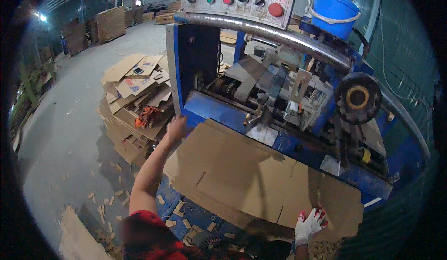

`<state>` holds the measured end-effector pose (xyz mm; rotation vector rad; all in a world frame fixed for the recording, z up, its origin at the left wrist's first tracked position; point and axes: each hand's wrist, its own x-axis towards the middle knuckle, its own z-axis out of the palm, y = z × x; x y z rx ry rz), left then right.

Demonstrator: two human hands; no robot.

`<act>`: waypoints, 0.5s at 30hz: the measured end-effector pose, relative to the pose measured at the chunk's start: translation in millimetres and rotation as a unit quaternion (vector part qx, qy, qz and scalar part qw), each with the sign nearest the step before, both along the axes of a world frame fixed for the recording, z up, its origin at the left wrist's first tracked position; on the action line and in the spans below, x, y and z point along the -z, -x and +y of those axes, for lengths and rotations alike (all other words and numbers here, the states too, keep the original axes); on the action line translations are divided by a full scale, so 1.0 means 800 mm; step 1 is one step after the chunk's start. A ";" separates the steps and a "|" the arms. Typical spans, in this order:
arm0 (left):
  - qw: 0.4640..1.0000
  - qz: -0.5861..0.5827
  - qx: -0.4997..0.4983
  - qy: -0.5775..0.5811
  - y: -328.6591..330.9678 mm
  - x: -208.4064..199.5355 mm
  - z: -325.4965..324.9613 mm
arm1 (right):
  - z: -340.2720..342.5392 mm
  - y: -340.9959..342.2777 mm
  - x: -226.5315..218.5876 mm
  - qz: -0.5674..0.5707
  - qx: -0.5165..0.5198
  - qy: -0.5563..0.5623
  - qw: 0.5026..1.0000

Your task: The person repeatedly folds flat cardboard sheets into box shapes using a blue machine. They align the cardboard, fold the flaps, and press the edges to form the box structure. The process is repeated continuously throughout the clip.

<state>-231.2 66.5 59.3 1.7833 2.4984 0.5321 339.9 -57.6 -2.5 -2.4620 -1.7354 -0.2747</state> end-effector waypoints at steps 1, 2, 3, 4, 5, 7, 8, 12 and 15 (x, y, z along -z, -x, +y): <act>0.995 -0.049 0.046 -0.068 -0.002 -0.035 0.027 | -0.001 0.001 -0.002 0.004 0.003 0.002 1.000; 0.977 -0.038 0.073 -0.194 -0.011 -0.068 0.058 | -0.001 0.004 -0.005 0.006 0.005 0.003 1.000; 0.955 -0.020 0.094 -0.281 -0.018 -0.108 0.091 | -0.003 0.006 -0.008 0.018 -0.010 -0.017 1.000; 0.922 -0.053 0.135 -0.359 -0.023 -0.145 0.118 | -0.002 0.009 -0.013 0.006 -0.014 -0.018 1.000; 0.890 0.015 0.143 -0.432 -0.029 -0.184 0.145 | -0.004 0.012 -0.017 0.007 -0.010 -0.005 1.000; 0.881 -0.001 0.131 -0.455 -0.037 -0.260 0.188 | -0.005 0.018 -0.027 0.017 0.006 0.018 1.000; 0.868 0.017 0.125 -0.480 -0.041 -0.294 0.203 | -0.006 0.021 -0.033 0.026 0.019 0.029 0.999; 0.880 0.063 0.081 -0.463 -0.058 -0.370 0.233 | -0.009 0.032 -0.047 0.037 0.032 0.028 0.998; 0.893 0.063 0.069 -0.440 -0.059 -0.381 0.248 | -0.009 0.034 -0.047 0.027 0.026 0.030 0.999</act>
